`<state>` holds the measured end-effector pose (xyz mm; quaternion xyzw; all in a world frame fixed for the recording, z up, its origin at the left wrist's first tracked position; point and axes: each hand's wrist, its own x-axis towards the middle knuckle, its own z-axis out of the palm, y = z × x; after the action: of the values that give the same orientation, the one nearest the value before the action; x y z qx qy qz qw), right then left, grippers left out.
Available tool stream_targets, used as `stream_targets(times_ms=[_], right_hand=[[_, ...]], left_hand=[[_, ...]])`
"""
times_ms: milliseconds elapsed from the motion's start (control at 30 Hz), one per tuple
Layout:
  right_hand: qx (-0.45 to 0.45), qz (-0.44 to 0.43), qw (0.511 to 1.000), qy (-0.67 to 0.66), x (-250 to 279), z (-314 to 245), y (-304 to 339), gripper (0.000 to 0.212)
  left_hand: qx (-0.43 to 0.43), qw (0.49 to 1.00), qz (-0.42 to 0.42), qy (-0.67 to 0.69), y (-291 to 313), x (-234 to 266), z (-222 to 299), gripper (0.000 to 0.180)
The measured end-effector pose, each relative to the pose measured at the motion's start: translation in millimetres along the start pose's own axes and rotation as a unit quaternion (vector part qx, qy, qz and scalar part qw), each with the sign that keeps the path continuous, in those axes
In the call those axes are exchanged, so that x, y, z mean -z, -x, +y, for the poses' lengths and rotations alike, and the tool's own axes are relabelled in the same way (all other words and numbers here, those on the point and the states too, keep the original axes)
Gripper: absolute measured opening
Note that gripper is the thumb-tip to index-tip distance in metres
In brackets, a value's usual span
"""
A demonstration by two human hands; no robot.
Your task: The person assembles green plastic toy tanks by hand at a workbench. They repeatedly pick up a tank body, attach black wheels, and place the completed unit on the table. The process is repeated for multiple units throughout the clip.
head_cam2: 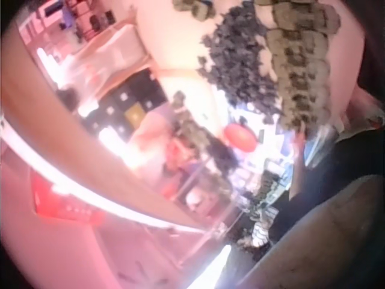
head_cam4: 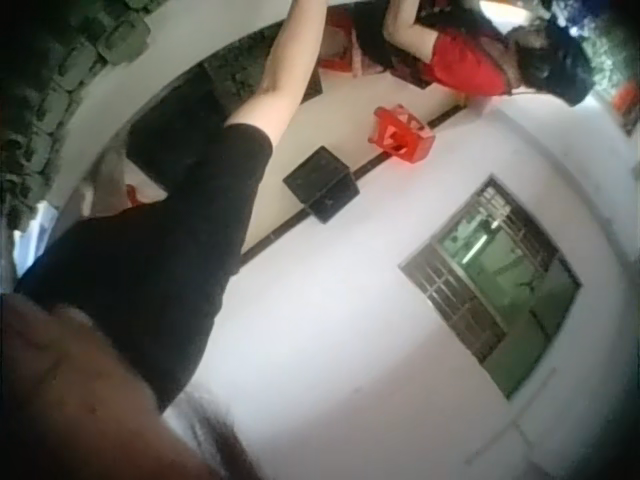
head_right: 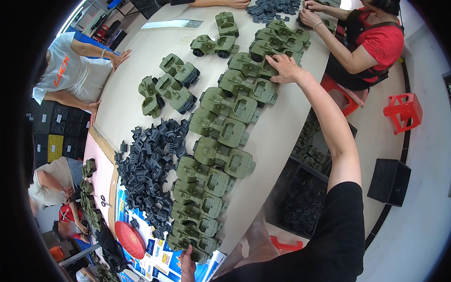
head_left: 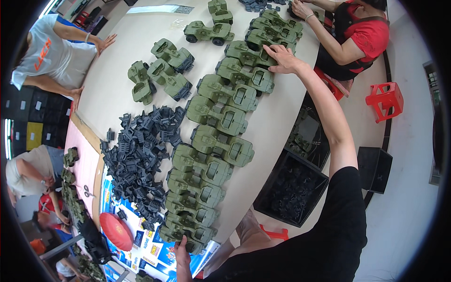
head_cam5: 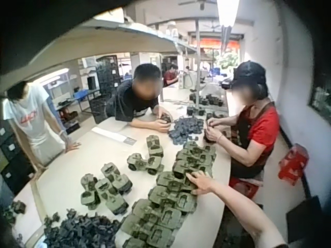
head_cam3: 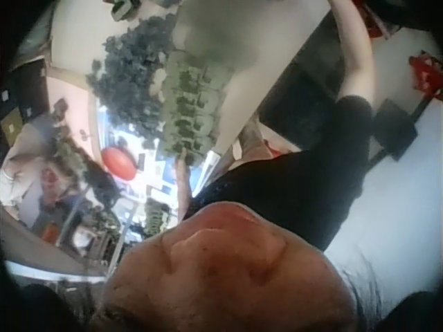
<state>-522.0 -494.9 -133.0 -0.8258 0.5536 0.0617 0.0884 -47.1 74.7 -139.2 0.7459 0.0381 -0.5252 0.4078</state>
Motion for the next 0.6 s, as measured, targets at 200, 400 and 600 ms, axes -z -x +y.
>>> stream_targets(times_ms=[200,400,600], right_hand=[[-0.046,-0.018,0.997,-0.060,-4.8,-11.8,27.9,0.091],[-0.411,0.315,0.714,-0.470,-64.1,22.6,6.0,0.086],[-0.335,0.277,0.726,-0.533,-78.7,21.2,-28.2,0.080]], left_hand=[[0.014,1.000,0.014,-0.021,-3.4,2.9,-0.8,0.040],[0.019,1.000,0.001,-0.023,-6.2,6.2,-0.6,0.039],[0.022,1.000,-0.007,-0.008,-5.9,-0.2,5.2,0.041]])
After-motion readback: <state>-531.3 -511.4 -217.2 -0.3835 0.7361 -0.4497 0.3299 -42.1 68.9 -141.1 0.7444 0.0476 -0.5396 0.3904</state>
